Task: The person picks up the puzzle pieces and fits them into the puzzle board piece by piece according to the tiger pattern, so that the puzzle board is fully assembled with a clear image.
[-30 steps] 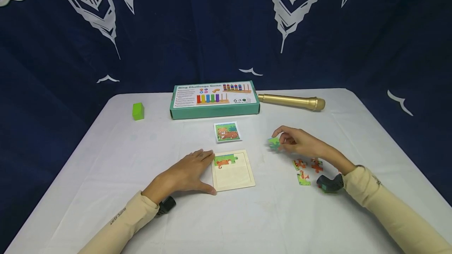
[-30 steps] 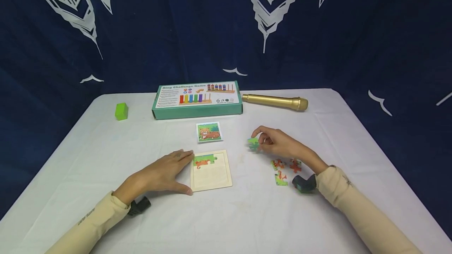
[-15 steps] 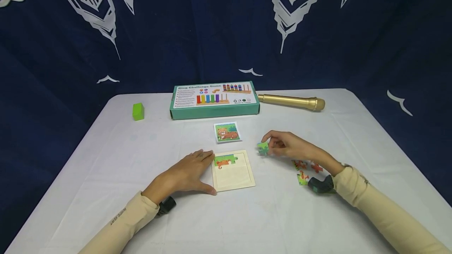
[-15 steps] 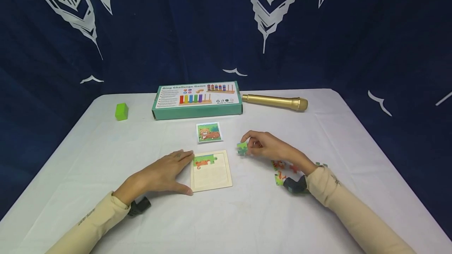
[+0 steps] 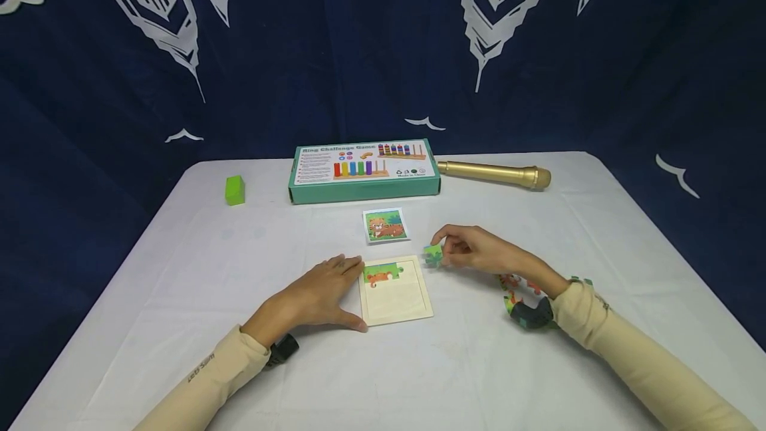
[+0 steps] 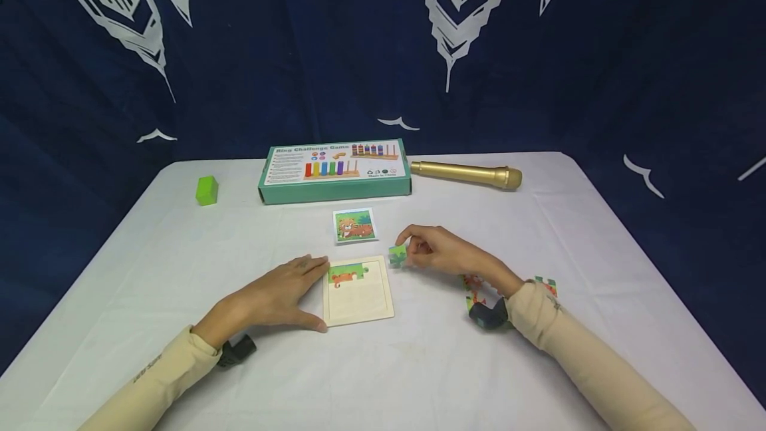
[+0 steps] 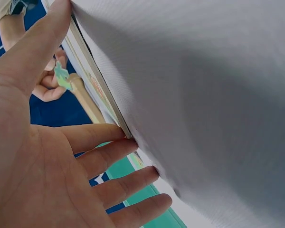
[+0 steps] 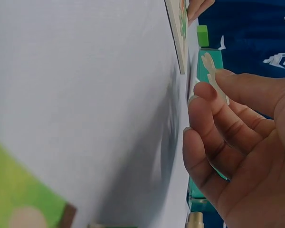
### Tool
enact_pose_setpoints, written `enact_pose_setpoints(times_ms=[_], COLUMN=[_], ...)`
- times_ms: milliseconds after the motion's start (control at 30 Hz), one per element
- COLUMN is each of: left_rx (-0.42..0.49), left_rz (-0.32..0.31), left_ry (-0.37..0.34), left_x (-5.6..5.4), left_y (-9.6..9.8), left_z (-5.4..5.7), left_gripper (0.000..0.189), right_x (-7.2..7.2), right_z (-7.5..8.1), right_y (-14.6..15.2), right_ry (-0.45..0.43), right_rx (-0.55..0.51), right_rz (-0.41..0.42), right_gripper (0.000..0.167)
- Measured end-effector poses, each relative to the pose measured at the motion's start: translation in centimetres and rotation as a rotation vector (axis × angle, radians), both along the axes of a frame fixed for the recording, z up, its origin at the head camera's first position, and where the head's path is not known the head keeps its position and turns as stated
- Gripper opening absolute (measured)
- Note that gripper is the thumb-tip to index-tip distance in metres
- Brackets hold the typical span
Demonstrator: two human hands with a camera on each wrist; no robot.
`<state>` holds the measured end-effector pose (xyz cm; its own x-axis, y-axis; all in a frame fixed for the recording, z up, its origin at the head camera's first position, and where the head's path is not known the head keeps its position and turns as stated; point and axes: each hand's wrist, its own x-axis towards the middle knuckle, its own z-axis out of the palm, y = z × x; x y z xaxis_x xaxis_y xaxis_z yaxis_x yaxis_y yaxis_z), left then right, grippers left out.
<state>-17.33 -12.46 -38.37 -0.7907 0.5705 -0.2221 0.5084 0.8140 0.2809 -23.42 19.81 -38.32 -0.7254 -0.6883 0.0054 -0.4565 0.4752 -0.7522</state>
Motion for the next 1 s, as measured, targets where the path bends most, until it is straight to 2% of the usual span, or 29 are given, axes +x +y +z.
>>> enact_pose_setpoints(times_ms=[333,1000], left_rx=[-0.004,-0.004], left_rz=[0.004,-0.003], left_ry=[0.007,0.003], left_x=[0.0,0.0], left_y=[0.1,0.0], left_z=[-0.1,0.0], left_gripper=[0.109,0.109], right_x=[0.1,0.2], right_z=[0.0,-0.6], right_y=[-0.9,-3.0], right_ry=[-0.025,-0.02], right_rx=[-0.002,-0.004], right_rz=[0.016,0.068], right_gripper=[0.03,0.027])
